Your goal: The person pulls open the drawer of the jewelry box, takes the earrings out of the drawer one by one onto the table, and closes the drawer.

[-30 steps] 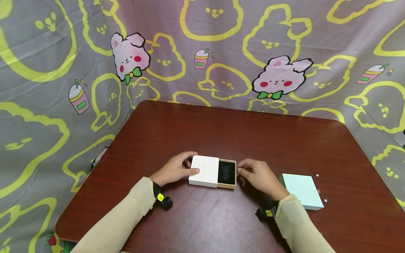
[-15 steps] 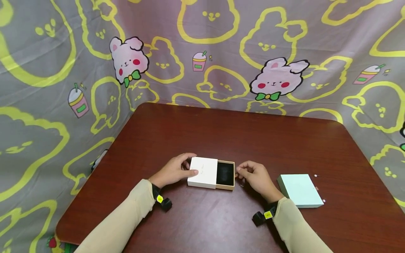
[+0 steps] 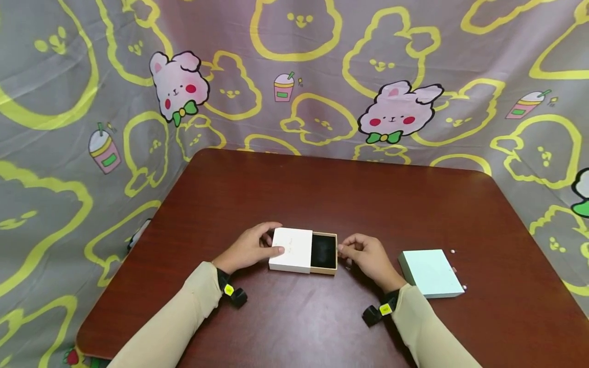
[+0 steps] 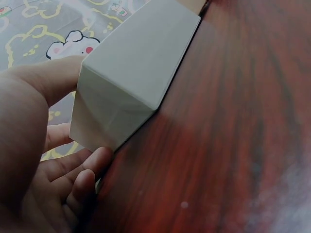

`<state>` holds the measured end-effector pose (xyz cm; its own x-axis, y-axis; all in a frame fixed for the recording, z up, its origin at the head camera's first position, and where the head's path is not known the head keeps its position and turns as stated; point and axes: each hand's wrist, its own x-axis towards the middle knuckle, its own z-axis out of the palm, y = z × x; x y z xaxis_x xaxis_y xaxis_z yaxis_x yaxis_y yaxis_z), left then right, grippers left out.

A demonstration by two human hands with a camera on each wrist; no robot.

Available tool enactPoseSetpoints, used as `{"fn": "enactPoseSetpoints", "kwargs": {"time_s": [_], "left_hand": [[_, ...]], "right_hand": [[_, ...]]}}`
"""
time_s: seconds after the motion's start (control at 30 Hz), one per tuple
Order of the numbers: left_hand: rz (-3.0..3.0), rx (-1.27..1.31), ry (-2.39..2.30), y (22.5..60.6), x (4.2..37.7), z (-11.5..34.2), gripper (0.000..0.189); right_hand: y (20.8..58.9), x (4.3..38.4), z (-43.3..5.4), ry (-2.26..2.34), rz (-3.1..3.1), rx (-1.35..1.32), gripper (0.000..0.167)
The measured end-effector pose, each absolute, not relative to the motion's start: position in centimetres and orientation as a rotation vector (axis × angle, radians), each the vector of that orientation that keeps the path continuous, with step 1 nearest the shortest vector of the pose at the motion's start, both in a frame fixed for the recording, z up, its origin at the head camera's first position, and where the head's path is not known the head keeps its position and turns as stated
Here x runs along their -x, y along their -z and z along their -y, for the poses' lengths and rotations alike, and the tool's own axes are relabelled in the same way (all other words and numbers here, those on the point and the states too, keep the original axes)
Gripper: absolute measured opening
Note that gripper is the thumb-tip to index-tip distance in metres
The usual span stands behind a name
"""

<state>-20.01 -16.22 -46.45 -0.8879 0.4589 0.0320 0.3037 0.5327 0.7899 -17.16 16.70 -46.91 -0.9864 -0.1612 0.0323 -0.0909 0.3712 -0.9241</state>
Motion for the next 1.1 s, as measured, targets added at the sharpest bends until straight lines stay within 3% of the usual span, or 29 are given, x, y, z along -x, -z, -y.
{"fn": "enactPoseSetpoints", "kwargs": {"time_s": [1.1], "left_hand": [[-2.582,-0.595,-1.196,44.9,19.9,15.6,0.074]], "right_hand": [[47.3,17.4,-17.0,1.599,-2.569,0.331,0.008]]}}
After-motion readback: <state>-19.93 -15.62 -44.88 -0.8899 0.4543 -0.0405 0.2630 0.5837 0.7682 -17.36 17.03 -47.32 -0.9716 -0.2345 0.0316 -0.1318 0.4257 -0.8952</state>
